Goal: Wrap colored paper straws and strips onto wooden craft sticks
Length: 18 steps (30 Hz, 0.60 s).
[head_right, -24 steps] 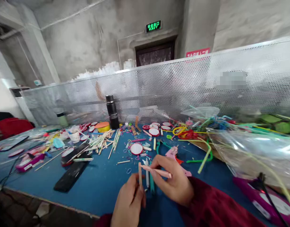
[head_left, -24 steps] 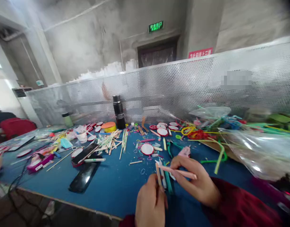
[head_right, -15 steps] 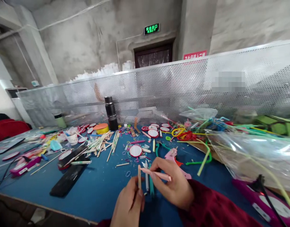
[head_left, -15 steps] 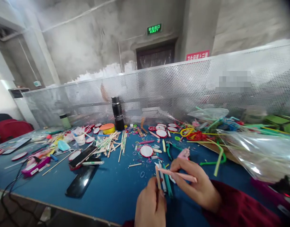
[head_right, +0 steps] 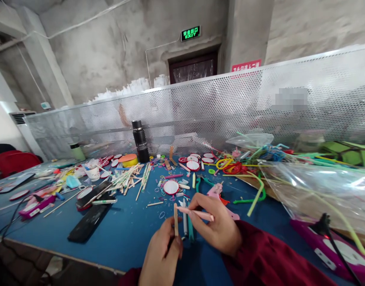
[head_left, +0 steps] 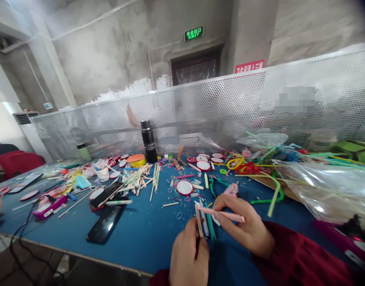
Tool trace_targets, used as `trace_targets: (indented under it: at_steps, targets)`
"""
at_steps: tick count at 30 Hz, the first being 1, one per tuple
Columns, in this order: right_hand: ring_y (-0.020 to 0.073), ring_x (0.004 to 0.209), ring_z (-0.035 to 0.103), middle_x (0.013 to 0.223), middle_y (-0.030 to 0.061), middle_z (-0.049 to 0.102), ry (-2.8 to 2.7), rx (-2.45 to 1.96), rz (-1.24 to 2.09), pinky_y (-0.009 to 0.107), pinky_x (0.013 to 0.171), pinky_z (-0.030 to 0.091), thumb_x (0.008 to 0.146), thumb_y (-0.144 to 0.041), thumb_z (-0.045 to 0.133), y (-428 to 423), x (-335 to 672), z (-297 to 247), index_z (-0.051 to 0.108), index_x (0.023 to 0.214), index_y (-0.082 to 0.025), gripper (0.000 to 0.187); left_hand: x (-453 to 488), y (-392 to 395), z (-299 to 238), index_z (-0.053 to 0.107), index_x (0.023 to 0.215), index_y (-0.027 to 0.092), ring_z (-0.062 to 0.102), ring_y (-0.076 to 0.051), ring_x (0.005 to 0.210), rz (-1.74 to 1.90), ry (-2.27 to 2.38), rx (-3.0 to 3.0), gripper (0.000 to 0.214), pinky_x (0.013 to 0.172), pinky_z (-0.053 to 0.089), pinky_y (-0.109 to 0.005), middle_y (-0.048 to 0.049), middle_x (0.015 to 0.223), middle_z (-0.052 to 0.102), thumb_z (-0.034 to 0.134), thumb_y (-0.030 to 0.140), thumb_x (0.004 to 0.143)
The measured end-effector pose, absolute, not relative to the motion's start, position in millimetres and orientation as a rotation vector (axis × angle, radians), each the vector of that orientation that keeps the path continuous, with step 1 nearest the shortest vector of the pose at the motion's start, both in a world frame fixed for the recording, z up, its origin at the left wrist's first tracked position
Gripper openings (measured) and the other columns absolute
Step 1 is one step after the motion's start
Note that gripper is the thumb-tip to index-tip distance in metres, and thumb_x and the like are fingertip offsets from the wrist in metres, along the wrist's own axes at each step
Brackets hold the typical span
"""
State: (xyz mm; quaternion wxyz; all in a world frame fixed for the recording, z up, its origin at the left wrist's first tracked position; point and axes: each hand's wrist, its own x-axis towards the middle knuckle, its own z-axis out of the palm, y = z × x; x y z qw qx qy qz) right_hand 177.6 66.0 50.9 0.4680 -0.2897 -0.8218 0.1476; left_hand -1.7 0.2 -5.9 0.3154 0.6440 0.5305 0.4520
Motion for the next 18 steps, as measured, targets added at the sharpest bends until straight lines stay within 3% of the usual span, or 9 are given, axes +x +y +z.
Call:
trace_targets:
  at_steps: [7,14,18]
  targets:
    - [0.013,0.059,0.055,0.068,0.0001,0.062,-1.993,-0.69,0.377,0.026,0.056,0.043,0.098,-0.033,0.055,66.8,175.8,52.5,0.062,0.079,-0.021,0.023,-2.7,-4.5,8.3,0.062,0.127,0.022,0.064,-0.023,0.081,1.151,1.409,1.706,0.035,0.073,0.045,-0.029,-0.0056,0.086,0.071,0.044,0.024,0.097]
    - [0.0122,0.055,0.052,0.065,-0.0006,0.06,-1.971,-0.682,0.401,0.025,0.052,0.04,0.096,-0.033,0.057,66.6,174.9,56.0,0.062,0.078,-0.021,0.023,-3.9,-2.8,13.0,0.063,0.104,0.021,0.059,-0.019,0.073,1.141,1.387,1.75,0.021,0.07,0.042,-0.028,-0.0013,0.076,0.063,0.044,0.018,0.096]
    - [0.0121,0.056,0.051,0.066,-0.001,0.059,-1.956,-0.679,0.409,0.025,0.052,0.04,0.094,-0.032,0.059,68.2,174.9,54.9,0.062,0.077,-0.02,0.021,-5.0,-2.0,11.7,0.061,0.119,0.023,0.058,-0.018,0.069,1.157,1.342,1.737,0.03,0.066,0.04,-0.027,0.0011,0.072,0.062,0.045,0.015,0.095]
